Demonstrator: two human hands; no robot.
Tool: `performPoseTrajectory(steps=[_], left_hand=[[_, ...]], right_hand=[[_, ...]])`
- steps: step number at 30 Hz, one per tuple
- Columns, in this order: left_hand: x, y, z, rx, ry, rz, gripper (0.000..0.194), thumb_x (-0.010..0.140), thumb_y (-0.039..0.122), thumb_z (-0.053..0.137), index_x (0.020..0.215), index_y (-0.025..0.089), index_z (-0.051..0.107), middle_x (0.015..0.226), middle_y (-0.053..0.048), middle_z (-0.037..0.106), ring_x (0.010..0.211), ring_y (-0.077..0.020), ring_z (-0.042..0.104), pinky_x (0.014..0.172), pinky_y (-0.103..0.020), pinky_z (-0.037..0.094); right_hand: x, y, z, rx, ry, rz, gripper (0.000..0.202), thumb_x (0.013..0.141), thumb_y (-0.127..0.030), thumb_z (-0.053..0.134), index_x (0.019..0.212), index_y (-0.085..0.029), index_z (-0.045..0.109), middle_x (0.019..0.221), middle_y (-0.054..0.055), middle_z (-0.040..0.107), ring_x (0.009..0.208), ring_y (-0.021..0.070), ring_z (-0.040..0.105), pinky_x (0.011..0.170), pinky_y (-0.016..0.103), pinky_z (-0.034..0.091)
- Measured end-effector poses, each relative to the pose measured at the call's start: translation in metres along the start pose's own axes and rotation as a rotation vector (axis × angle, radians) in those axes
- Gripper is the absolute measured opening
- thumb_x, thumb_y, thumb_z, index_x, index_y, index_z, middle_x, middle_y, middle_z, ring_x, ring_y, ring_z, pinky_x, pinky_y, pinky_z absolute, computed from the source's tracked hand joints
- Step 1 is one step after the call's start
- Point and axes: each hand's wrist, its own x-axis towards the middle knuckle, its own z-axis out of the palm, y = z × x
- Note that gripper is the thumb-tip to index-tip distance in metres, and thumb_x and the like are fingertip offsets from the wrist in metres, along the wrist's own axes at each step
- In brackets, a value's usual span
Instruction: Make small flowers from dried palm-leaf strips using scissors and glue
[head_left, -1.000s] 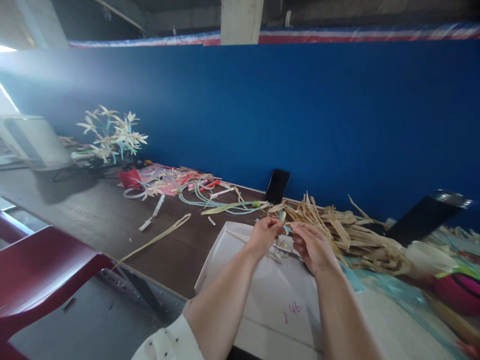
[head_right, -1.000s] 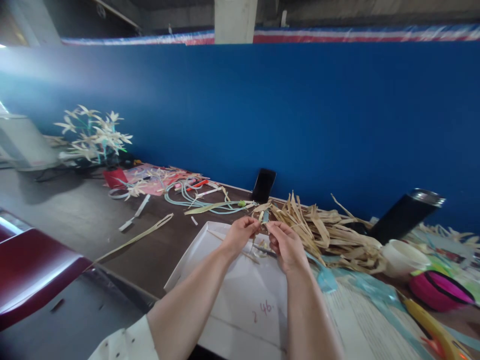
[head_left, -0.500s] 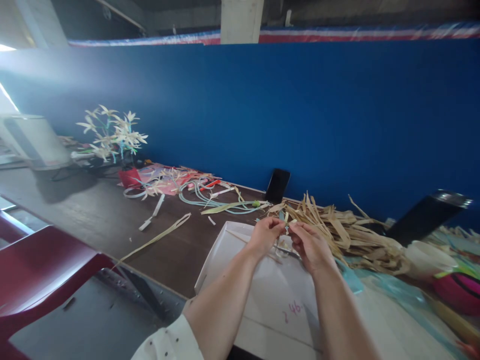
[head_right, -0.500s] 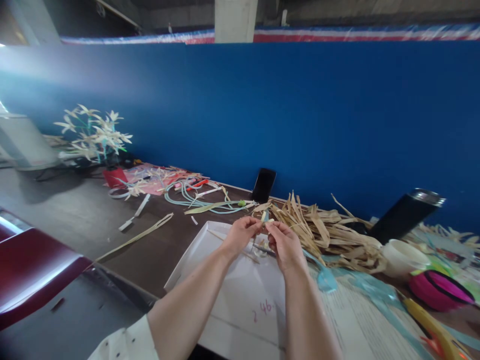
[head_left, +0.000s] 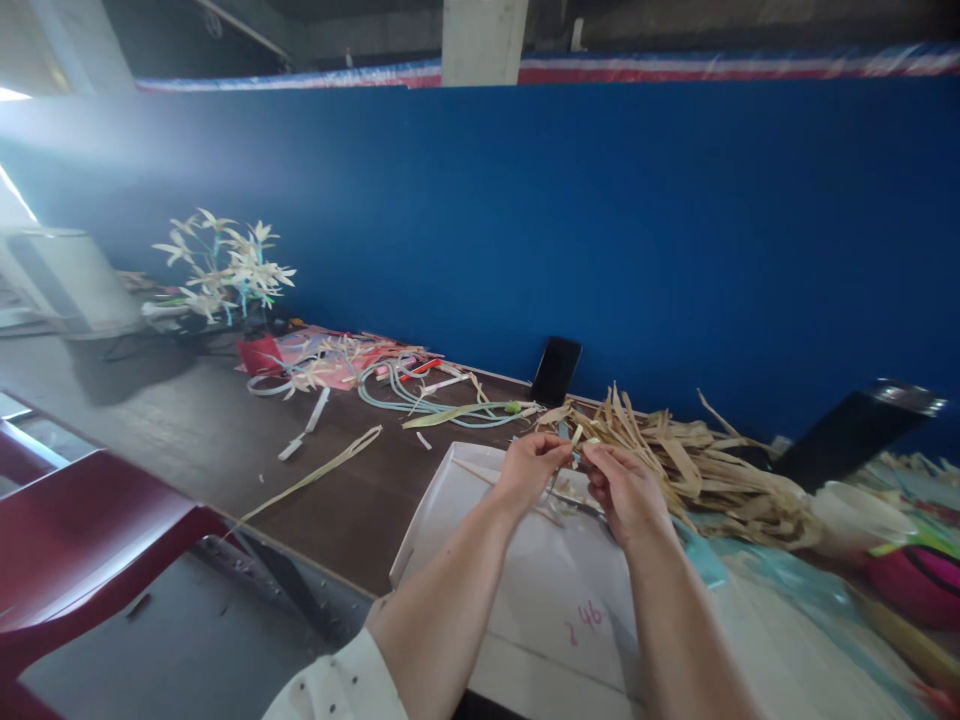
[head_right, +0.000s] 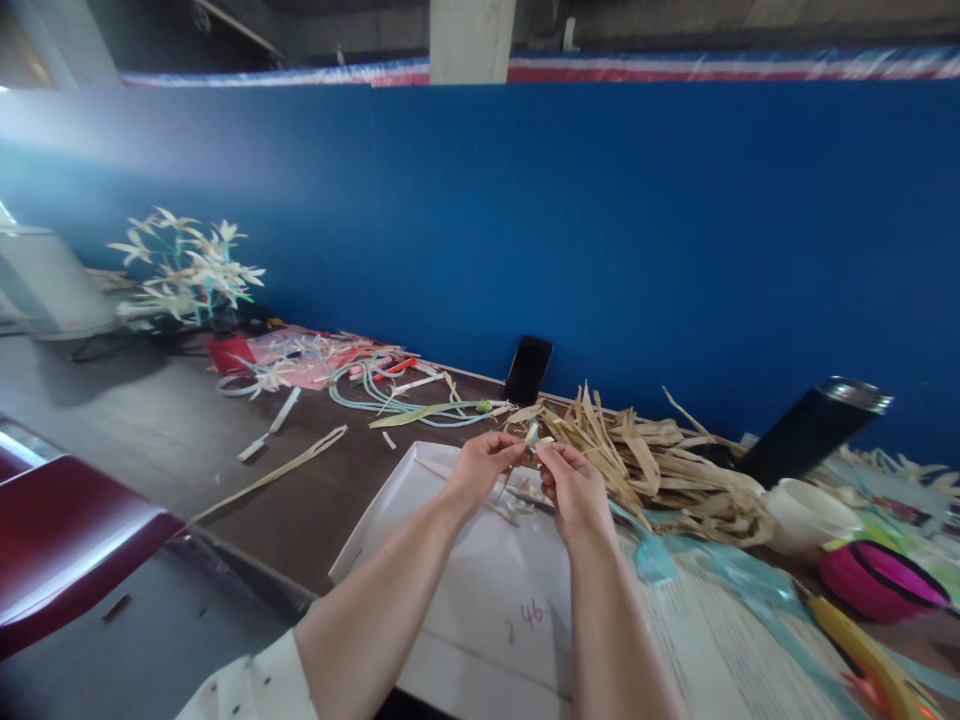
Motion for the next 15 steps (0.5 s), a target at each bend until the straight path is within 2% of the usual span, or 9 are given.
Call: performPoseTrajectory(steps=[7,15], left_hand=[[-0.0008,0.0029,0.0007,-0.009,0.009,-0.027,0.027,0.066,0.035,0.066,0.081,0.013,0.066,0.067,-0.001,0.061,0.058,-0.0078,0.049,0.058,-0.020,0.039],[-0.0021,0.0080,0.0023,0.002,0.018,-0.043,0.028,0.064,0.037,0.067,0.079,0.013,0.066,0.067,-0.002,0.061,0.059,-0.0088,0.050,0.056,-0.020,0.039]], right_hand=[[0.0008,0.0009,-0.0010,-0.027,0.000,-0.012,0.026,0.055,-0.036,0.075,0.067,-0.016,0.062,0.063,0.000,0.055,0.044,0.0049,0.033,0.035,0.018,0.020],[0.0015,0.0022,-0.0016,-0.045,0.002,-0.029,0.027,0.056,-0.038,0.075,0.068,-0.017,0.062,0.057,-0.002,0.051,0.043,0.0050,0.033,0.035,0.018,0.021]])
